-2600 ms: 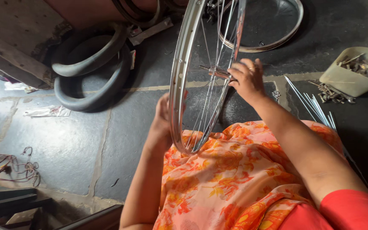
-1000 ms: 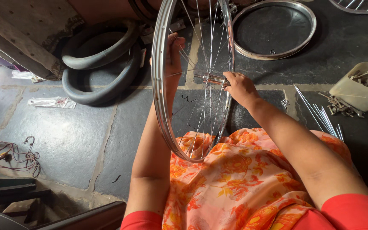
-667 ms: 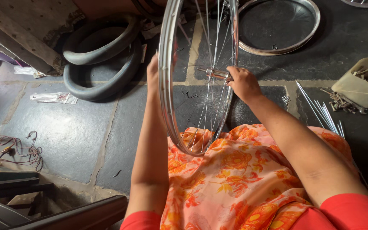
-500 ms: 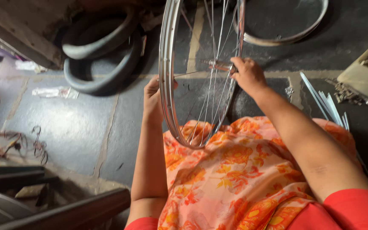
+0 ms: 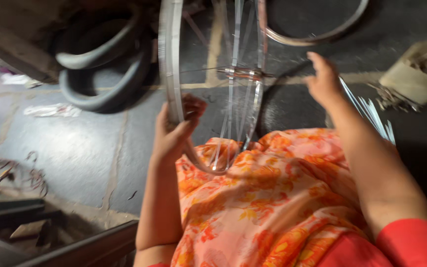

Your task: The person laces a bicycle wheel by hand, inserting spokes through the rim and hub, then tightening them with a spoke wrench. They rotate the wheel to access different sections and continue adding and adjusting spokes throughout the clip.

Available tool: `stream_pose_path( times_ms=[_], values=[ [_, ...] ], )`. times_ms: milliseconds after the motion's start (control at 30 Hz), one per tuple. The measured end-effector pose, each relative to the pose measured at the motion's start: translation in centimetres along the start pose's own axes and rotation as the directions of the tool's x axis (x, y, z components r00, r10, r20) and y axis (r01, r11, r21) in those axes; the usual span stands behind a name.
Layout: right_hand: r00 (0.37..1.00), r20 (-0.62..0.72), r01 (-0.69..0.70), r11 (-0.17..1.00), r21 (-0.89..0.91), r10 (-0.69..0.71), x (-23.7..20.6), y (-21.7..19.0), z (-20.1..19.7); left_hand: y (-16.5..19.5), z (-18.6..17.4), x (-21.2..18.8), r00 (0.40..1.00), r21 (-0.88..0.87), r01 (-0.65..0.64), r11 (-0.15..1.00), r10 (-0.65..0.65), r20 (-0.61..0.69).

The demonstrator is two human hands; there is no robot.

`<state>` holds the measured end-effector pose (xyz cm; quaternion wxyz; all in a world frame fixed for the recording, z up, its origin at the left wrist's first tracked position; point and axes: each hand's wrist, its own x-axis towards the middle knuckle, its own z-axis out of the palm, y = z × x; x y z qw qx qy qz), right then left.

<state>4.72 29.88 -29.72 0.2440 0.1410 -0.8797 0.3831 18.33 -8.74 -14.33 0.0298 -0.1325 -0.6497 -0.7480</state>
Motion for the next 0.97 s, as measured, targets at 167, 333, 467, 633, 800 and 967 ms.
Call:
stream_pose_path(
  times_ms=[167,333,467,633,800,967],
  values=[
    [0.860,-0.065,-0.509,0.843,-0.173,0.506,-5.4,11.6,-3.9,0.2,0.2,0.2,0.999,0.029,0.030,0.999,-0.031,0.025],
    [0.738,0.149,-0.547,0.712,-0.440,0.658,-7.1,15.3,-1.9,0.2,1.3,1.4,0.998,0.047,0.049,0.998,-0.051,0.036],
    [0.660,0.315,-0.463,0.699,-0.545,0.682,-6.1,16.1,0.8,0.0,1.6,2.0,0.996,0.023,0.060,0.998,-0.061,0.068],
    [0.591,0.352,-0.375,0.633,-0.677,0.726,-4.7,17.2,3.5,0.1,1.7,2.4,0.994,0.048,0.089,0.995,-0.091,0.056],
    [0.628,0.377,-0.290,0.654,-0.699,0.681,-4.8,17.9,4.7,0.3,1.7,2.9,0.994,0.026,0.103,0.994,-0.104,0.039],
    [0.591,0.355,-0.307,0.609,-0.732,0.724,-4.5,16.7,4.8,0.3,1.2,3.6,0.994,0.045,0.086,0.995,-0.089,0.069]
  ],
)
